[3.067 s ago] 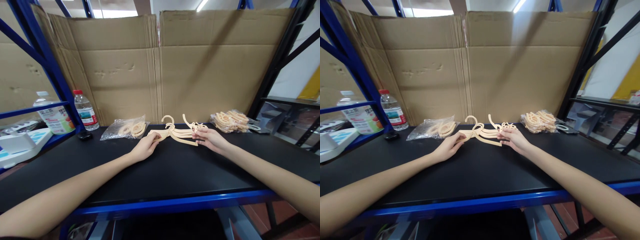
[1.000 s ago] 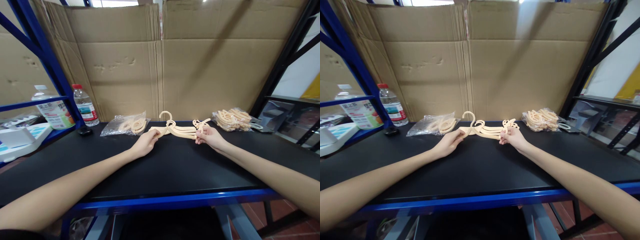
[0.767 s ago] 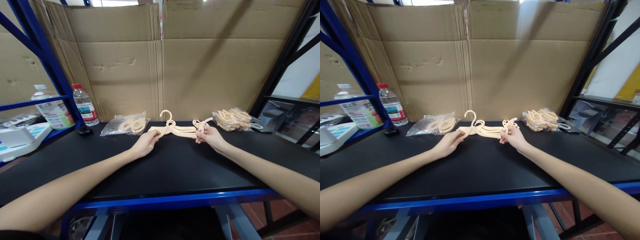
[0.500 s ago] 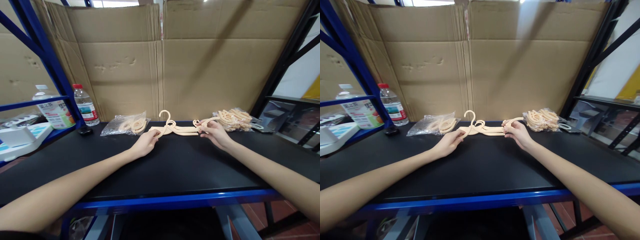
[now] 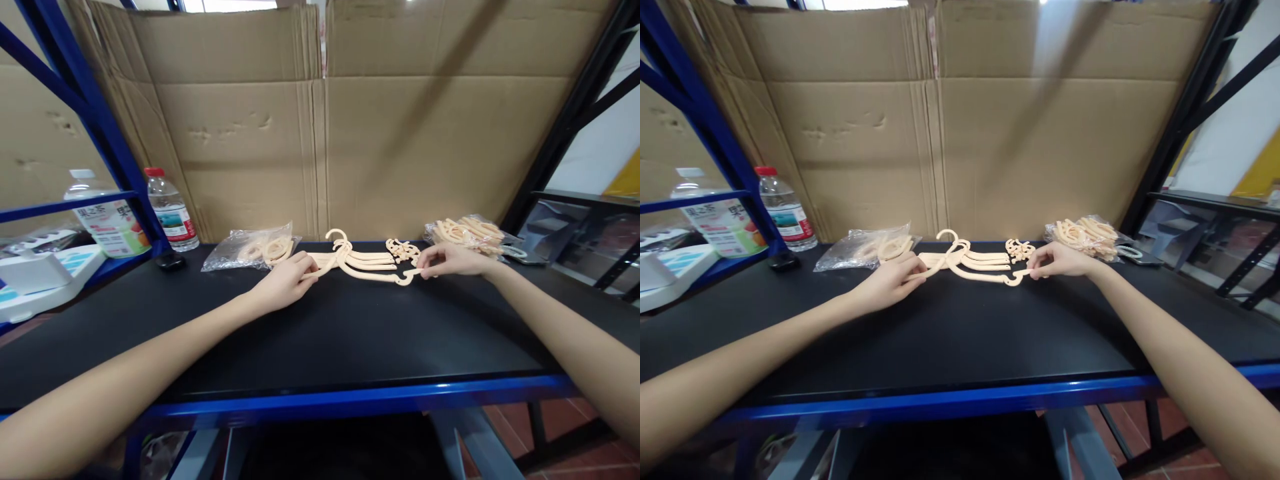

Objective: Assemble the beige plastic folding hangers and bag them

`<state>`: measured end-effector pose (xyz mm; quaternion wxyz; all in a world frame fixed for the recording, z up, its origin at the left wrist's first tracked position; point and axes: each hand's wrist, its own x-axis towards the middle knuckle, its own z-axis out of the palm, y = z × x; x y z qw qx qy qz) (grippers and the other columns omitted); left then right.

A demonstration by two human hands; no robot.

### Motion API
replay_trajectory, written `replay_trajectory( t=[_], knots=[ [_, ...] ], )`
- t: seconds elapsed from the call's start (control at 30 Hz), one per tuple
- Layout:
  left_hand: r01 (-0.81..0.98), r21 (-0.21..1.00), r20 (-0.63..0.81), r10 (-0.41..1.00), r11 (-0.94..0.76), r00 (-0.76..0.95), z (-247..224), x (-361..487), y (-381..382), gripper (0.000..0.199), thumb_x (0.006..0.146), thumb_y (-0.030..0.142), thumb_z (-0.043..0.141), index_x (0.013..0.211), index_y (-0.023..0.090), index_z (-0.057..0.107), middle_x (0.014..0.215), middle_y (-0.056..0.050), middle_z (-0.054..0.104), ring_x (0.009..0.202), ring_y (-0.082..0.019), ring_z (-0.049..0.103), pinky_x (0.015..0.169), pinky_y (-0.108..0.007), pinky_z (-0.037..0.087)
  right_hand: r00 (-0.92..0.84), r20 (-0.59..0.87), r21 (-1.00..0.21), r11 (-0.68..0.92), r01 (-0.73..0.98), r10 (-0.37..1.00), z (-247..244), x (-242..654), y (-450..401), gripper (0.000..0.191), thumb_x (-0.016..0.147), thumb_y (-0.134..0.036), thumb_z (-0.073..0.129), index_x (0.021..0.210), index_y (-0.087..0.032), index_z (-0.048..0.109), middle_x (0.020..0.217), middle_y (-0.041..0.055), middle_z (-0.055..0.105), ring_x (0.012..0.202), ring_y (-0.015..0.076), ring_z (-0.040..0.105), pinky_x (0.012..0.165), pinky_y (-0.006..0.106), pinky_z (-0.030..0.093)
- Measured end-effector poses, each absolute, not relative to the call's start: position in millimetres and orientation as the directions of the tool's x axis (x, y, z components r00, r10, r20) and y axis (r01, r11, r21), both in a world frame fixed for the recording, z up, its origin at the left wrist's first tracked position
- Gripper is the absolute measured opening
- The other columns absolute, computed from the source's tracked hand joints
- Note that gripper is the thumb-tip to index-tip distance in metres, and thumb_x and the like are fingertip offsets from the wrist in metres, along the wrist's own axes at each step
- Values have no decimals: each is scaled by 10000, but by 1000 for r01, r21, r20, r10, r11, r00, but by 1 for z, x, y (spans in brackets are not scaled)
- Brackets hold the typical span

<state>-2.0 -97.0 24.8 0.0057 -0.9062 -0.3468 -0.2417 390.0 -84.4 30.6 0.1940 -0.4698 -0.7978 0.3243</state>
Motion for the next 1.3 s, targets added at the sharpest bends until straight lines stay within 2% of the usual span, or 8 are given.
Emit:
replay_trajectory(
  t=[0.13, 0.3, 0.5, 0.87, 0.97, 1.07, 1.17, 1.3],
  knots=[
    [599, 144, 352, 606, -788, 714, 27, -3, -99, 133, 893, 222, 455, 831, 164, 558, 877, -56, 568, 795, -182, 548, 721, -302, 446, -560, -49, -566, 440, 697, 827, 32, 390, -87, 351, 730, -525, 674, 774, -177, 683, 743, 36, 657, 685, 173, 585, 638, 296, 445],
    [550, 152, 232, 570, -821, 788, 27, -4, -98, 163, 907, 237, 460, 889, 168, 607, 914, -60, 607, 860, -189, 568, 773, -302, 450, -564, -218, -541, 382, 749, 796, 33, 398, -89, 352, 721, -507, 681, 784, -161, 672, 678, 32, 650, 622, 164, 572, 598, 287, 432],
    [500, 159, 204, 524, -851, 827, 27, -4, -98, 209, 926, 232, 433, 969, 174, 629, 980, -70, 611, 922, -191, 571, 838, -310, 445, -531, -342, -532, 306, 790, 775, 42, 403, -95, 290, 703, -442, 691, 770, -163, 646, 685, 36, 664, 643, 172, 593, 600, 280, 427],
    [524, 127, 179, 539, -842, 823, 33, -5, -99, 230, 921, 312, 459, 954, 178, 642, 939, -63, 621, 847, -182, 588, 756, -285, 470, -485, -316, -438, 328, 837, 815, 45, 397, -105, 275, 734, -443, 633, 808, -178, 615, 709, 46, 679, 682, 200, 621, 604, 292, 456],
    [562, 110, 232, 571, -820, 788, 31, -6, -96, 297, 931, 370, 443, 1044, 166, 627, 1055, -94, 626, 989, -217, 579, 871, -330, 460, -479, -41, -379, 429, 820, 877, 43, 382, -107, 346, 814, -495, 531, 880, -173, 642, 840, 74, 694, 778, 227, 639, 696, 335, 488],
    [573, 100, 228, 579, -814, 783, 27, -7, -90, 439, 958, 435, 373, 1270, 163, 518, 1325, -121, 530, 1226, -243, 479, 1038, -381, 366, -488, 229, -320, 539, 780, 842, 34, 352, -107, 500, 880, -538, 421, 1140, -153, 606, 1165, 122, 636, 1046, 275, 595, 907, 400, 458],
    [608, 70, 157, 611, -791, 776, 24, -5, -80, 608, 954, 530, 308, 1438, 162, 317, 1514, -126, 296, 1387, -264, 282, 1130, -418, 228, -592, 167, -249, 615, 748, 789, 22, 321, -104, 712, 889, -619, 352, 1380, -109, 430, 1440, 143, 410, 1329, 323, 356, 1100, 448, 288],
    [679, 59, 28, 681, -732, 732, 22, 0, -67, 708, 938, 601, 241, 1472, 136, 244, 1542, -132, 182, 1424, -268, 172, 1156, -420, 137, -607, 28, -183, 601, 778, 794, 11, 301, -91, 951, 850, -733, 283, 1460, -5, 242, 1507, 197, 256, 1398, 352, 193, 1150, 471, 172]
  ],
)
